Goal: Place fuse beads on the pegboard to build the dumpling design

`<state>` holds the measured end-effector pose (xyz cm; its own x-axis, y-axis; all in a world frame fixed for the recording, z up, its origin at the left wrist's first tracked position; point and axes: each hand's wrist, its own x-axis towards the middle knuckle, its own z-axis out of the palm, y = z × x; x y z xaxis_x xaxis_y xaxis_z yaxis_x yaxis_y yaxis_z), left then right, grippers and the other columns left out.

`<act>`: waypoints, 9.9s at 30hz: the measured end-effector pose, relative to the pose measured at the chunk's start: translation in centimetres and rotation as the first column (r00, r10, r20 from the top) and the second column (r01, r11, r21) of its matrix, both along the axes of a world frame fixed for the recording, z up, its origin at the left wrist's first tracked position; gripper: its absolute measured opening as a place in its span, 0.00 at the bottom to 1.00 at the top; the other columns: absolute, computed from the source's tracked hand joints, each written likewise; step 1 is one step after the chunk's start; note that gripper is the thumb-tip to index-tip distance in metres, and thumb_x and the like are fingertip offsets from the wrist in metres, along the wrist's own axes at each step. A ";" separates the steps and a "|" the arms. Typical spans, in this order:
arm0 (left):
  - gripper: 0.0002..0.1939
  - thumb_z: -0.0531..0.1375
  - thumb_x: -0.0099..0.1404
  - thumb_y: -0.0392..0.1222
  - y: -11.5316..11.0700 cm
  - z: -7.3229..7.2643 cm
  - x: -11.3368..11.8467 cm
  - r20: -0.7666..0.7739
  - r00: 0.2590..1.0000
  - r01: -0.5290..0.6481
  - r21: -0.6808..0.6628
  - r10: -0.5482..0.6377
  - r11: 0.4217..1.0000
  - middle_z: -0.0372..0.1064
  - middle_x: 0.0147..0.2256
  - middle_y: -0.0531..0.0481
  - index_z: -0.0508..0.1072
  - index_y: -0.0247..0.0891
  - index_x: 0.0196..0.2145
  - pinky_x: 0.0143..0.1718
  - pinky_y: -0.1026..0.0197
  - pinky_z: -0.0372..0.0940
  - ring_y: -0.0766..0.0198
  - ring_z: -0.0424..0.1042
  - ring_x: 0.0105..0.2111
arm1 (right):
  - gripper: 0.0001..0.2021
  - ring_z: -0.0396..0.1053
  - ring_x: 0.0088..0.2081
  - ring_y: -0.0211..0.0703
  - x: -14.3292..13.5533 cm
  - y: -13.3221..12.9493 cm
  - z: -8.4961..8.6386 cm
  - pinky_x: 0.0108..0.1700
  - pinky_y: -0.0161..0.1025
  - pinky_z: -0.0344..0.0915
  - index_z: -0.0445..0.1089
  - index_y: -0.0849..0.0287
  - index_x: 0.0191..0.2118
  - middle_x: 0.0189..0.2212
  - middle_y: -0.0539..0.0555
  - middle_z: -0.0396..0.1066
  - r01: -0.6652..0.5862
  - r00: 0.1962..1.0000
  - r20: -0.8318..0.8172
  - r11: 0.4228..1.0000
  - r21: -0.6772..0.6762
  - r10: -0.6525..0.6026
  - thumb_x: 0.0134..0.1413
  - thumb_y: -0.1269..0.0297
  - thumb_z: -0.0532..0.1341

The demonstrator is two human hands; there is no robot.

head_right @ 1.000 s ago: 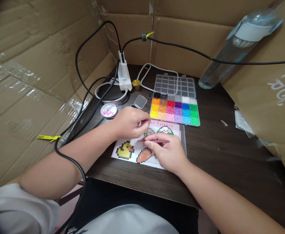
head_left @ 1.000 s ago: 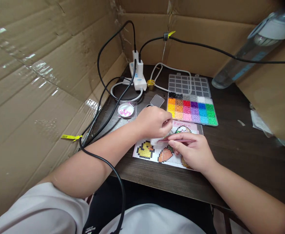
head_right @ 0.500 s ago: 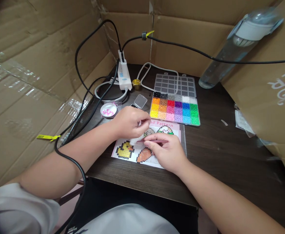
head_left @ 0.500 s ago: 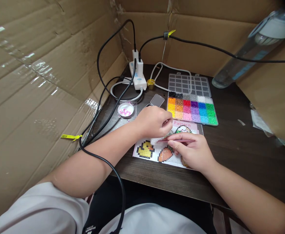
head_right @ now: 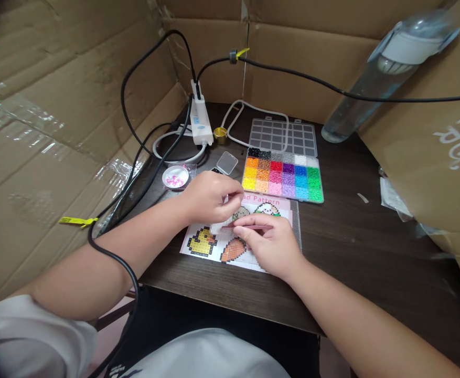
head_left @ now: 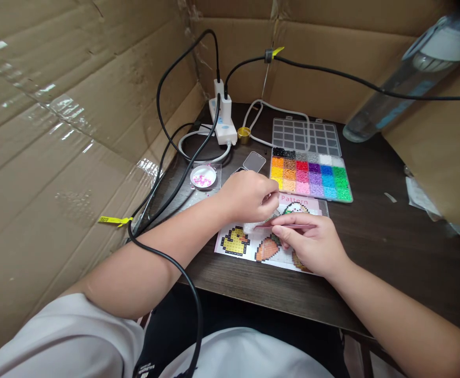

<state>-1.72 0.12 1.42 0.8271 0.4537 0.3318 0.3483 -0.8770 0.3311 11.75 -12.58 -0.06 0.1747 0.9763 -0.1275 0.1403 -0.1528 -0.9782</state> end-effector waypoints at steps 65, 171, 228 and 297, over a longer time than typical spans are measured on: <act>0.14 0.52 0.60 0.38 -0.1 -0.1 0.0 0.006 1.000 0.010 0.009 -0.010 1.000 0.73 0.23 0.48 0.76 0.35 0.25 0.26 0.60 0.57 0.63 0.69 0.24 | 0.04 0.64 0.16 0.36 0.1 -0.2 -0.2 0.17 0.35 0.61 0.80 0.54 0.30 0.15 0.49 0.70 0.006 0.999 0.052 1.000 -0.028 -0.005 0.46 0.61 0.69; 0.14 0.51 0.61 0.39 0.0 0.1 -0.1 -0.047 0.999 -0.008 -0.042 0.006 0.999 0.74 0.25 0.47 0.77 0.37 0.28 0.27 0.59 0.58 0.62 0.71 0.26 | 0.05 0.65 0.21 0.38 9.5 0.2 -0.5 0.21 0.40 0.64 0.81 0.52 0.34 0.34 0.56 0.80 -0.052 0.999 0.016 0.979 0.196 0.050 0.48 0.63 0.71; 0.14 0.52 0.60 0.38 0.0 0.0 -0.1 0.010 1.000 0.013 -0.005 -0.013 1.000 0.74 0.23 0.48 0.77 0.36 0.26 0.26 0.60 0.56 0.63 0.70 0.24 | 0.03 0.64 0.18 0.34 1.6 0.1 0.0 0.19 0.33 0.64 0.81 0.56 0.31 0.21 0.52 0.75 -0.036 0.999 -0.040 0.999 0.032 0.037 0.48 0.64 0.70; 0.14 0.51 0.62 0.39 0.4 0.3 -0.2 -0.042 0.999 0.028 -0.008 -0.029 1.000 0.73 0.24 0.48 0.76 0.37 0.27 0.26 0.60 0.58 0.63 0.70 0.25 | 0.07 0.63 0.19 0.35 10.9 1.5 -0.6 0.20 0.37 0.60 0.80 0.60 0.31 0.28 0.57 0.79 0.063 0.998 -0.025 0.985 0.158 -0.060 0.46 0.63 0.71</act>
<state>-1.95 0.54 1.73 0.8527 0.4320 0.2937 0.3369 -0.8844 0.3229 22.69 -11.10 -0.69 0.2339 0.9719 0.0244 0.1153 -0.0028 -0.9933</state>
